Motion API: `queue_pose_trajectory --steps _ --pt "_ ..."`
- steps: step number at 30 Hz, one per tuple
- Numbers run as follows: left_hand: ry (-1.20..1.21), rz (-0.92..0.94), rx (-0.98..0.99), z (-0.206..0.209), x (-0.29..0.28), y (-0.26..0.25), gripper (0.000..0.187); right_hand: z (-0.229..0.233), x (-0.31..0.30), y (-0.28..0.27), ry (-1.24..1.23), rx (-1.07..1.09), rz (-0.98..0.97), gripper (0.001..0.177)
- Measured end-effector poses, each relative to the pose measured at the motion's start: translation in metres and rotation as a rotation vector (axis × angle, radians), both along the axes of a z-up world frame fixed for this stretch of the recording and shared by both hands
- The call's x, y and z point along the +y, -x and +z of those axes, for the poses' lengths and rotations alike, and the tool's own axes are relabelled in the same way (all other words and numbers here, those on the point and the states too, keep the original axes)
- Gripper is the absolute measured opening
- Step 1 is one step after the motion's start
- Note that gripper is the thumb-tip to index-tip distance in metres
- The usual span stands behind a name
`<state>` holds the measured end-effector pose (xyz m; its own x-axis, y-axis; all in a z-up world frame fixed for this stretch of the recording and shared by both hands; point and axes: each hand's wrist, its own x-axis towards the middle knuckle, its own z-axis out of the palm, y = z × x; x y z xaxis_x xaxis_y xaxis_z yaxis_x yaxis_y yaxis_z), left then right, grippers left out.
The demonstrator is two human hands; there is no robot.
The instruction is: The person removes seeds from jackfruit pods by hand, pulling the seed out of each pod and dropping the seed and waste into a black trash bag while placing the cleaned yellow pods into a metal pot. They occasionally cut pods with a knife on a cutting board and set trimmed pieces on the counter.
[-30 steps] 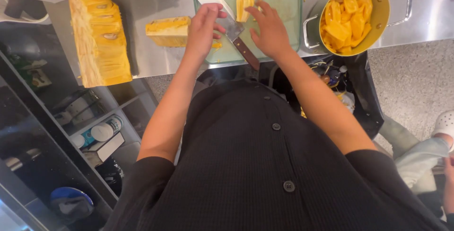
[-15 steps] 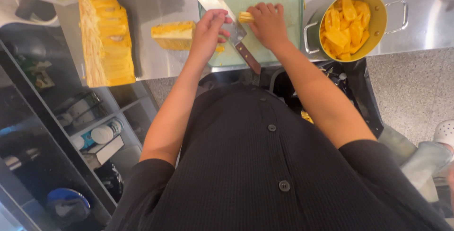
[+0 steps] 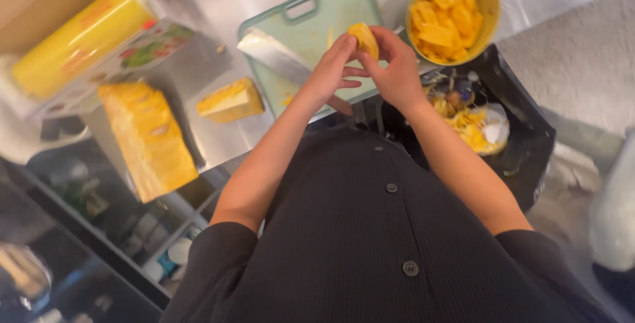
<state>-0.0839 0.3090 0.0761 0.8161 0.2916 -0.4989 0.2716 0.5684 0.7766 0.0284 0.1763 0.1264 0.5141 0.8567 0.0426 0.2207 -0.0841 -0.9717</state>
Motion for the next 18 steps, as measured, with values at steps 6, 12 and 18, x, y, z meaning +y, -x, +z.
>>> queue_pose_trajectory --steps 6,12,18 --pt "0.041 -0.201 -0.108 0.022 -0.047 -0.042 0.066 0.023 -0.061 -0.003 0.048 0.160 -0.256 0.035" --pt "0.050 -0.529 -0.187 0.028 -0.103 -0.079 0.065 0.031 -0.142 -0.003 -0.091 0.191 -0.414 0.043" --pt "0.121 -0.815 -0.197 0.034 -0.168 -0.100 0.061 0.061 -0.218 0.010 0.096 0.069 -0.532 0.045"
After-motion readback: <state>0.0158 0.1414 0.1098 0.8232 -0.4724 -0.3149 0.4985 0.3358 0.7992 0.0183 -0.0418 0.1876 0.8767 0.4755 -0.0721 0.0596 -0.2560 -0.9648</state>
